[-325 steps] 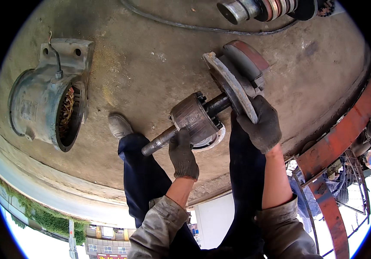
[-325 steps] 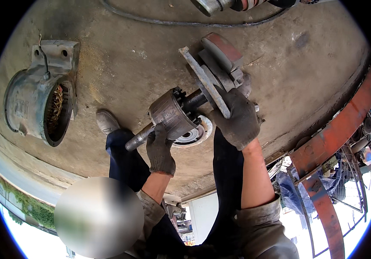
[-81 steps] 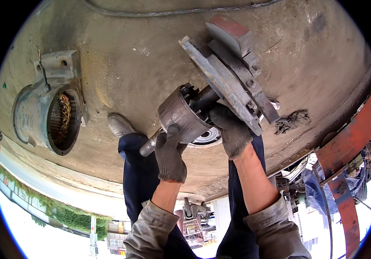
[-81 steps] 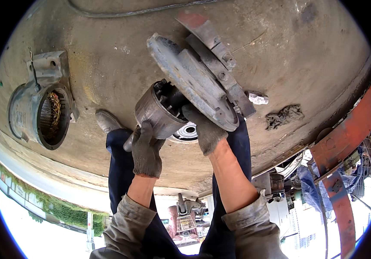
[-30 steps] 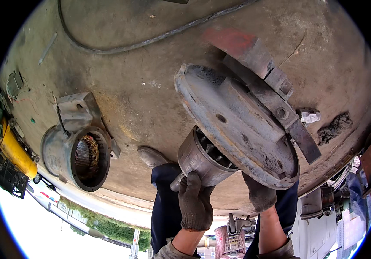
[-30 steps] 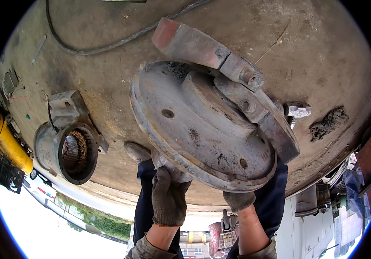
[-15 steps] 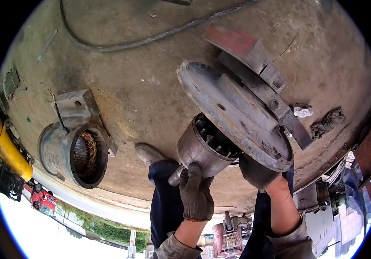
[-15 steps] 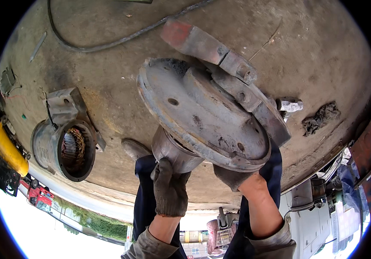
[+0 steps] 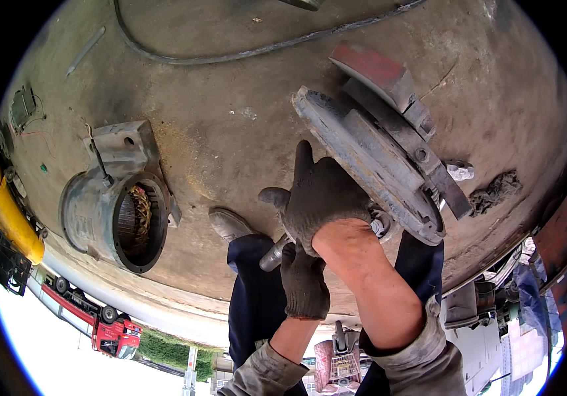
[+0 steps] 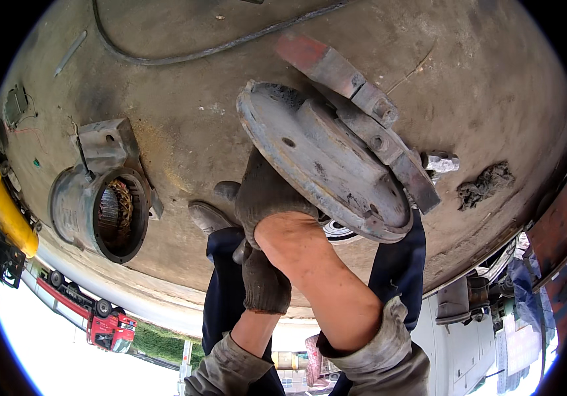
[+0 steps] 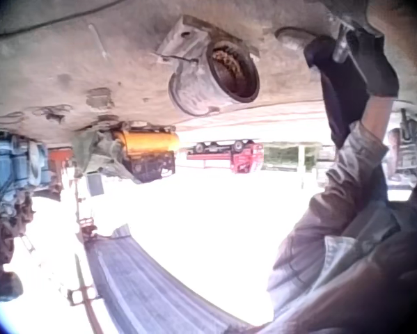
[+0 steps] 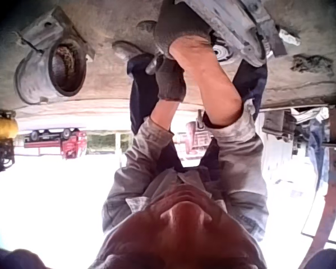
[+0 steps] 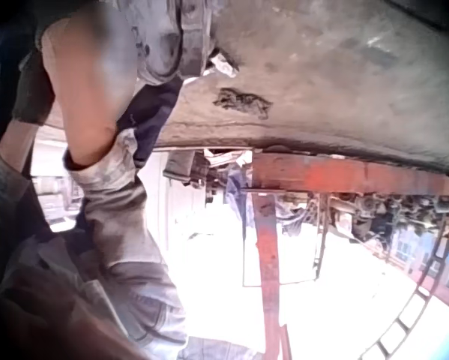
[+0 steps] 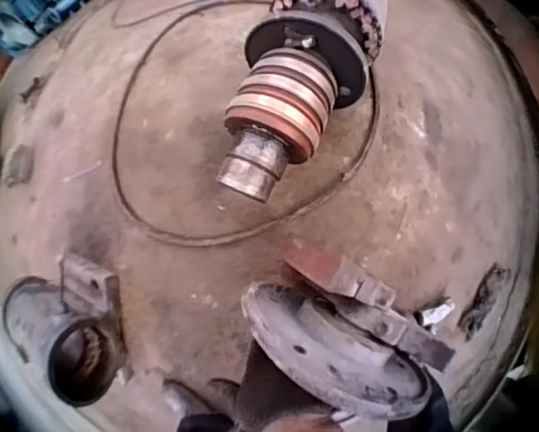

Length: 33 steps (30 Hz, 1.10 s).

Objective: The person uses a hammer to tap a metal component into a hub assembly, then rotates and aligns the parts by hand. The person places the assembled unit onto a larger housing and continues to adjust and fit the components together.

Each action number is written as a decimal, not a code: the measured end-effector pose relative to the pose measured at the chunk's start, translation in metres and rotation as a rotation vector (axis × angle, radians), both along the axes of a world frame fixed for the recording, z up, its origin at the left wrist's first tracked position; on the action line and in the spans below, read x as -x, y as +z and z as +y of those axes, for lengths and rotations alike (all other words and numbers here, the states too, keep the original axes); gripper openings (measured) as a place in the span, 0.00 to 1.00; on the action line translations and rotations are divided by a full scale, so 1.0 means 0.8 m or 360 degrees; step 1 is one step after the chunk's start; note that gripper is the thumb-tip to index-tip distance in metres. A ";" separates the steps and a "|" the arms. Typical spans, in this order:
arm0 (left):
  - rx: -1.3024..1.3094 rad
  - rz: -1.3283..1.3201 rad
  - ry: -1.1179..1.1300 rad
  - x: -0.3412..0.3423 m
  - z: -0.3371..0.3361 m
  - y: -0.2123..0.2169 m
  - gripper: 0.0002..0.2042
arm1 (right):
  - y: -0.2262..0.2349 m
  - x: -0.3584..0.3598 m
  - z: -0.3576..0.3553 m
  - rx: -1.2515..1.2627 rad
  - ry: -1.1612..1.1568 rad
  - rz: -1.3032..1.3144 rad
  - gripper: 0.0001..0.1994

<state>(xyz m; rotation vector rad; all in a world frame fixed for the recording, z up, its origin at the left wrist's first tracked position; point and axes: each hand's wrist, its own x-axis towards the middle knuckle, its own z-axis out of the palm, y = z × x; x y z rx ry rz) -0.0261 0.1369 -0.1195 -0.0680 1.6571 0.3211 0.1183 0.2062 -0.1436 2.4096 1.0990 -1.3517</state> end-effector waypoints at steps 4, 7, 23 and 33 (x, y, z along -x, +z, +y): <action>-0.0051 -0.0039 -0.0023 0.014 -0.006 -0.011 0.15 | 0.050 -0.017 -0.040 -0.0646 -0.0108 0.0170 0.35; -0.0060 -0.0032 -0.0123 -0.014 0.010 0.003 0.16 | 0.134 -0.042 -0.101 -0.1094 -0.0325 0.0184 0.25; -0.0048 0.0092 -0.0060 -0.026 -0.005 -0.011 0.16 | 0.102 -0.101 -0.097 -0.0634 -0.0498 -0.0316 0.12; -0.0100 0.0155 -0.0046 -0.002 0.013 -0.038 0.20 | 0.104 -0.075 -0.094 -0.0506 -0.0397 -0.0122 0.09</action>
